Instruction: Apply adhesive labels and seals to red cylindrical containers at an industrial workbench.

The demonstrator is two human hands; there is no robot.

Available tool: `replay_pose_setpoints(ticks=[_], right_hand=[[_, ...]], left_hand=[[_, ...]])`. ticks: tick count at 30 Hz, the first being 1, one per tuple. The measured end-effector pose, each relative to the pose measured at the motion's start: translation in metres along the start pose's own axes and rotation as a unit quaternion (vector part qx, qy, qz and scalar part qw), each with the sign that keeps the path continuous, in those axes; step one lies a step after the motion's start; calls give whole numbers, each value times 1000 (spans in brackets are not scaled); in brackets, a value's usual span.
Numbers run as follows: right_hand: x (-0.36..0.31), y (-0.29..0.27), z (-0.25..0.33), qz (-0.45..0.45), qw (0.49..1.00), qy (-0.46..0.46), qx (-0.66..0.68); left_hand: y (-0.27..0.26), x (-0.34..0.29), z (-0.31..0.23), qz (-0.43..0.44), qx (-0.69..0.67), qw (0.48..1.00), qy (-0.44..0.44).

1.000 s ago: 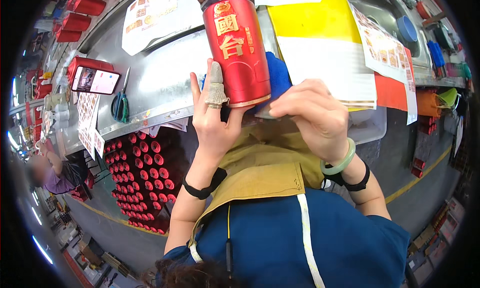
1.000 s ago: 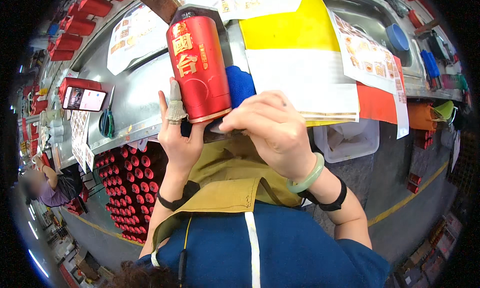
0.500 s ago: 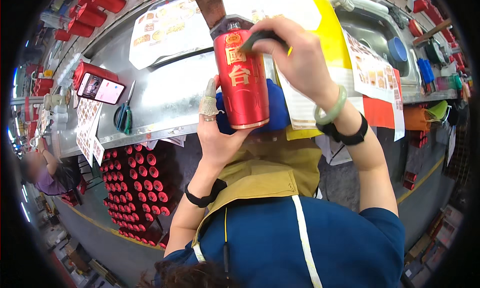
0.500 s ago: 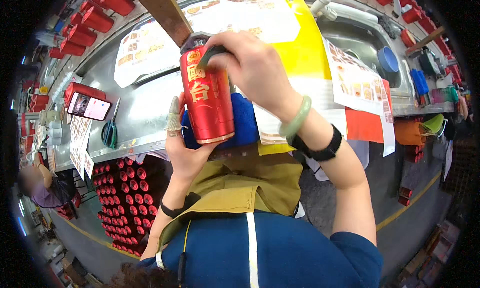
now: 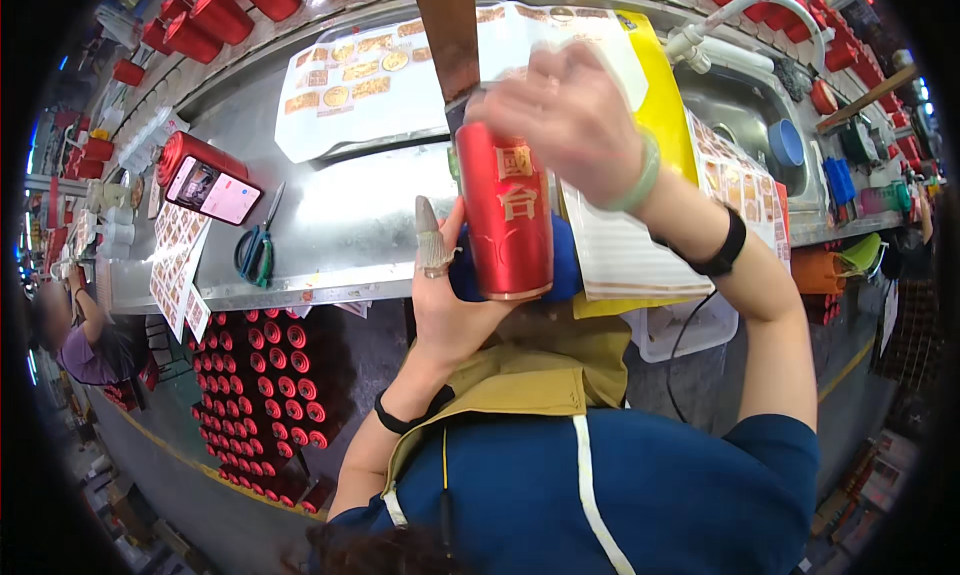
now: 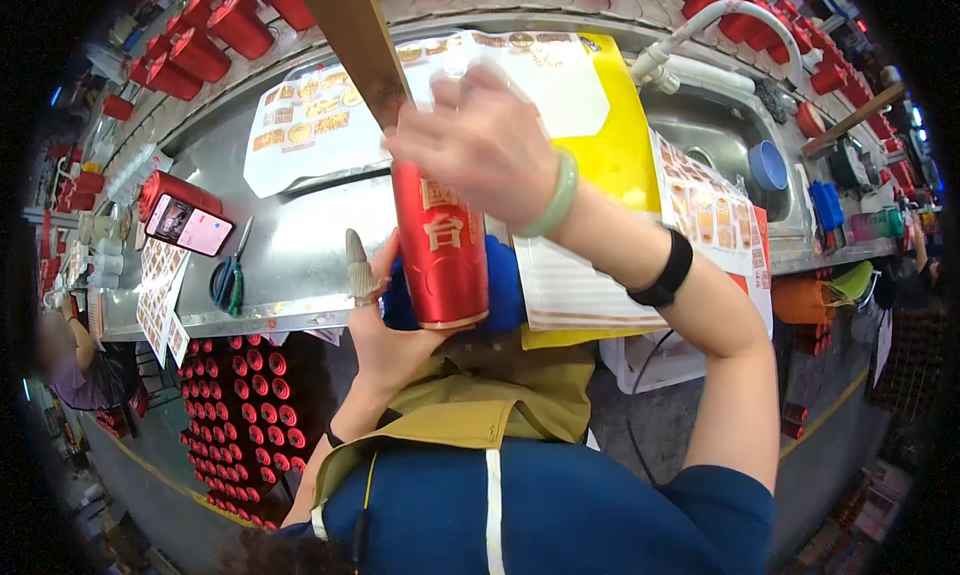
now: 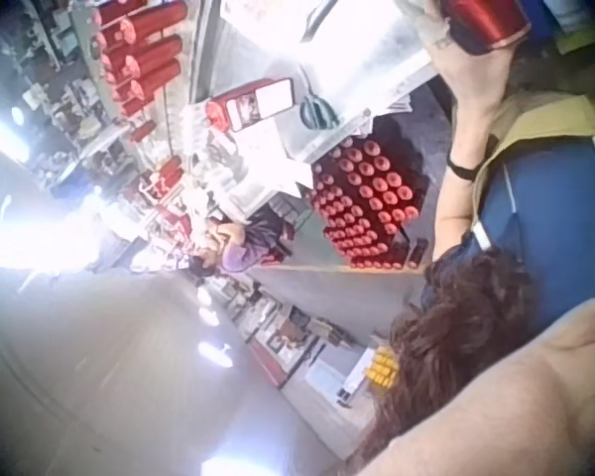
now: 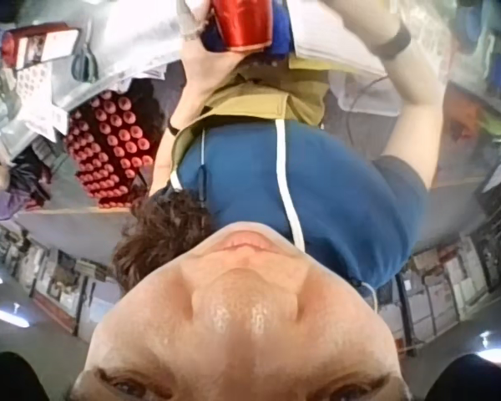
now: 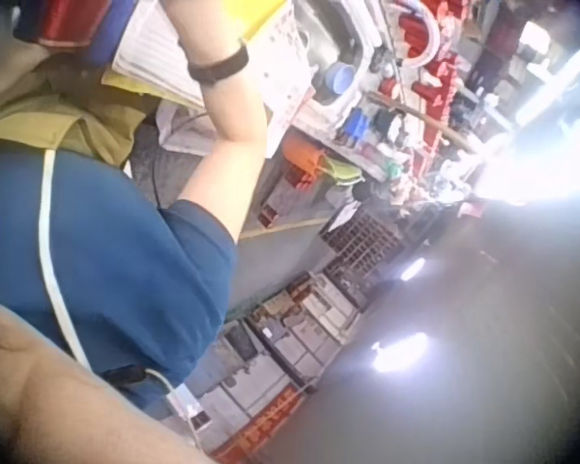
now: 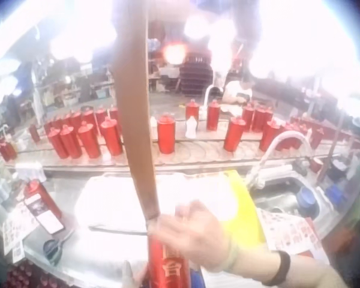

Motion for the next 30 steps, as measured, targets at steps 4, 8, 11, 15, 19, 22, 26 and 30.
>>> replay_pose_setpoints(ticks=[4,8,11,15,19,22,26,30], right_hand=[[-18,0,65,3,972,-35,231],[-13,15,-6,-89,982,103,129],[-31,6,-3,-88,992,65,66],[-62,-14,69,-60,941,-16,334],[-68,-24,49,-70,875,232,419],[-74,-27,25,-108,816,393,409],[-92,-20,1,-55,813,438,379],[-95,19,-55,33,854,425,300]], left_hand=[[3,0,10,39,-36,998,-17],[-5,3,1,23,-18,998,-51],[-7,7,-5,44,34,998,-25],[-12,5,28,173,-120,977,-19],[-12,25,15,135,-116,984,9],[-6,48,9,107,34,992,53],[-11,72,16,62,119,989,58],[-19,65,34,41,68,997,13]])
Point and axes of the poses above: each hand's wrist, its own x-axis towards the middle knuckle, its own y-axis out of the palm, z = x × y, the point moved 4 cm from there along x, towards the middle knuckle, and after that the axes turned 7 degrees about -y, right-handed, at the moved point
